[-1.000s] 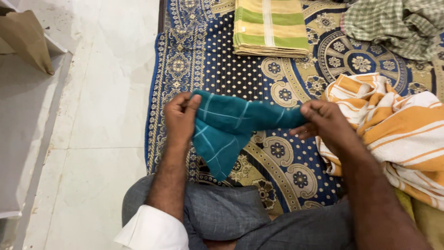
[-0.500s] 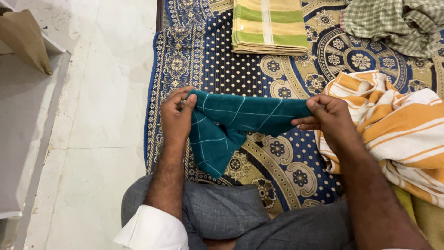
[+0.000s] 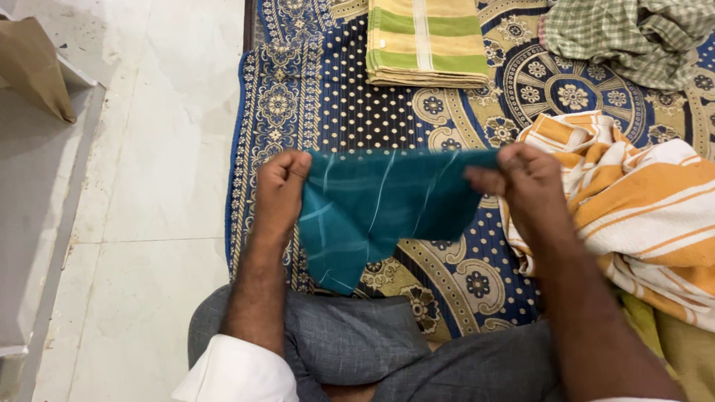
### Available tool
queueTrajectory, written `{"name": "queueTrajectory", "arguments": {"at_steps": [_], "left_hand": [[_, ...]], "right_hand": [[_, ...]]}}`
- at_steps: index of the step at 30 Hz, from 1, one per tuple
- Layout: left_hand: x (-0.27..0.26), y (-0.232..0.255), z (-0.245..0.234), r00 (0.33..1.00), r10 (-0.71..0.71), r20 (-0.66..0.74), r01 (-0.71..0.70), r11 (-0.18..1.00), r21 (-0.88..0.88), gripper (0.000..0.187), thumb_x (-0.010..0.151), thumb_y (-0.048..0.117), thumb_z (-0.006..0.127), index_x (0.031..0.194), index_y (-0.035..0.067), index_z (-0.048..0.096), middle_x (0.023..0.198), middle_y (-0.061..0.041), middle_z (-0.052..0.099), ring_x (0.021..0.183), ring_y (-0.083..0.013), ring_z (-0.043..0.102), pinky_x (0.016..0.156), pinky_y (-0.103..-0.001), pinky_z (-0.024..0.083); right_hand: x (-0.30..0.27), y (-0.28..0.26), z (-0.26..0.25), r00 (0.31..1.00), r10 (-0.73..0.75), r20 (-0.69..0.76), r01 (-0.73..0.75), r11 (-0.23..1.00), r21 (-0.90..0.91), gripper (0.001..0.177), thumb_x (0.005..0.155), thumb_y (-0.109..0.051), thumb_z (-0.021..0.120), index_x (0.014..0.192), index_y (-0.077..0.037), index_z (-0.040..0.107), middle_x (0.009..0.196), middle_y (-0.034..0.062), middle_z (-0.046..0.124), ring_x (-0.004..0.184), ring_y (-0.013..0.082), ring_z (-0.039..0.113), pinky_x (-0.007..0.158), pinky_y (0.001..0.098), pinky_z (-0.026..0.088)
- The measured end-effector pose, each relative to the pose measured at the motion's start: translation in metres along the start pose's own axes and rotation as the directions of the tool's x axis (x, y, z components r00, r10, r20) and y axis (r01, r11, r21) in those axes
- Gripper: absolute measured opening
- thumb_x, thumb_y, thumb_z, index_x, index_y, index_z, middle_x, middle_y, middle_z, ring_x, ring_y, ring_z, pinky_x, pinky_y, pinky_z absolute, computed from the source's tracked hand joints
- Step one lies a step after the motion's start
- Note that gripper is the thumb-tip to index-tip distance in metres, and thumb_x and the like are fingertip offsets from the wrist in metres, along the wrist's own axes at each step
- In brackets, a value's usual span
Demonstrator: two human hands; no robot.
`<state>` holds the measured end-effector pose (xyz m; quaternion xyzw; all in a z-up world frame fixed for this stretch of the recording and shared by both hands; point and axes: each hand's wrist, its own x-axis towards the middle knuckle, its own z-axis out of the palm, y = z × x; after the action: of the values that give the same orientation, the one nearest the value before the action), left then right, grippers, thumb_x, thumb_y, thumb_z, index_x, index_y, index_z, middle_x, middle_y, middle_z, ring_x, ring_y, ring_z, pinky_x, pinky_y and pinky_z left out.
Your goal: The person folds a teal towel with a white grid pattern, aligns the edges, and places it on a stack. Then the person picks up a yellow-and-white striped towel, shakes it out, and begins folding it.
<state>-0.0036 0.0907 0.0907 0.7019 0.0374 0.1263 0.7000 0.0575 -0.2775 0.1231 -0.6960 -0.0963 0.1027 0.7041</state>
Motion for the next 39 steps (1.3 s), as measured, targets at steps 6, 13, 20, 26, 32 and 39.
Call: {"name": "queueTrajectory", "arguments": {"at_steps": [6,13,20,26,32,39], "left_hand": [[0.003,-0.005,-0.004,0.981,0.139,-0.138,-0.113,0.977,0.181,0.027,0.105,0.024,0.064,0.085,0.007,0.067,0.073,0.006,0.06,0.066,-0.0048,0.051,0.059,-0.023,0.042],[0.008,-0.024,0.0,0.991,-0.121,-0.051,0.123,0.992,0.033,0.018,0.097,0.02,0.076,0.097,0.002,0.073,0.082,-0.006,0.07,0.07,-0.0142,0.062,0.063,-0.028,0.053],[0.001,-0.053,0.03,0.918,-0.396,-0.038,0.362,0.791,0.493,0.121,0.063,0.008,0.095,0.159,0.02,0.022,0.137,-0.018,0.051,0.126,-0.0347,0.057,0.101,-0.046,0.055],[0.0,-0.045,0.021,0.963,-0.245,-0.113,0.261,0.742,0.618,0.038,0.078,0.003,0.077,0.115,0.006,0.069,0.107,-0.017,0.071,0.103,-0.0333,0.07,0.093,-0.044,0.055],[-0.013,0.008,-0.007,0.722,0.624,-0.299,-0.335,0.693,0.638,0.025,0.084,-0.008,0.061,0.106,0.002,0.068,0.107,-0.015,0.068,0.102,-0.0343,0.068,0.093,-0.046,0.053],[-0.006,0.006,-0.015,0.938,-0.069,-0.34,0.313,0.591,0.743,0.037,0.081,0.005,0.073,0.116,0.018,0.072,0.111,-0.008,0.069,0.112,-0.0316,0.063,0.105,-0.051,0.043]], "right_hand": [[0.004,0.004,0.013,0.954,0.289,0.075,-0.247,0.905,-0.345,0.022,0.102,-0.021,0.058,0.104,-0.001,0.066,0.095,0.0194,0.075,0.085,0.0307,0.077,0.078,0.0424,0.064],[-0.004,-0.015,0.008,0.996,-0.081,-0.033,0.081,0.997,-0.002,0.017,0.109,-0.016,0.055,0.108,0.0,0.06,0.115,0.0165,0.072,0.105,0.0212,0.073,0.1,0.0371,0.061],[-0.013,-0.025,0.023,0.921,-0.383,-0.076,0.371,0.92,-0.129,0.016,0.113,-0.012,0.055,0.115,0.004,0.059,0.128,0.0158,0.07,0.116,0.0195,0.068,0.107,0.0355,0.058],[-0.014,-0.029,0.025,0.892,-0.426,-0.151,0.361,0.873,-0.328,0.018,0.109,-0.011,0.057,0.11,0.006,0.06,0.122,0.0194,0.071,0.092,0.0155,0.055,0.084,0.028,0.047],[-0.018,-0.027,0.017,0.816,-0.557,-0.152,0.548,0.831,-0.099,0.017,0.117,-0.016,0.057,0.117,0.001,0.058,0.132,0.0158,0.07,0.119,0.0164,0.067,0.106,0.0309,0.057],[-0.01,-0.019,0.021,0.953,-0.302,-0.018,0.265,0.864,-0.428,0.017,0.105,-0.011,0.06,0.109,0.003,0.068,0.109,0.0142,0.075,0.076,0.0162,0.053,0.069,0.0268,0.047]]}}
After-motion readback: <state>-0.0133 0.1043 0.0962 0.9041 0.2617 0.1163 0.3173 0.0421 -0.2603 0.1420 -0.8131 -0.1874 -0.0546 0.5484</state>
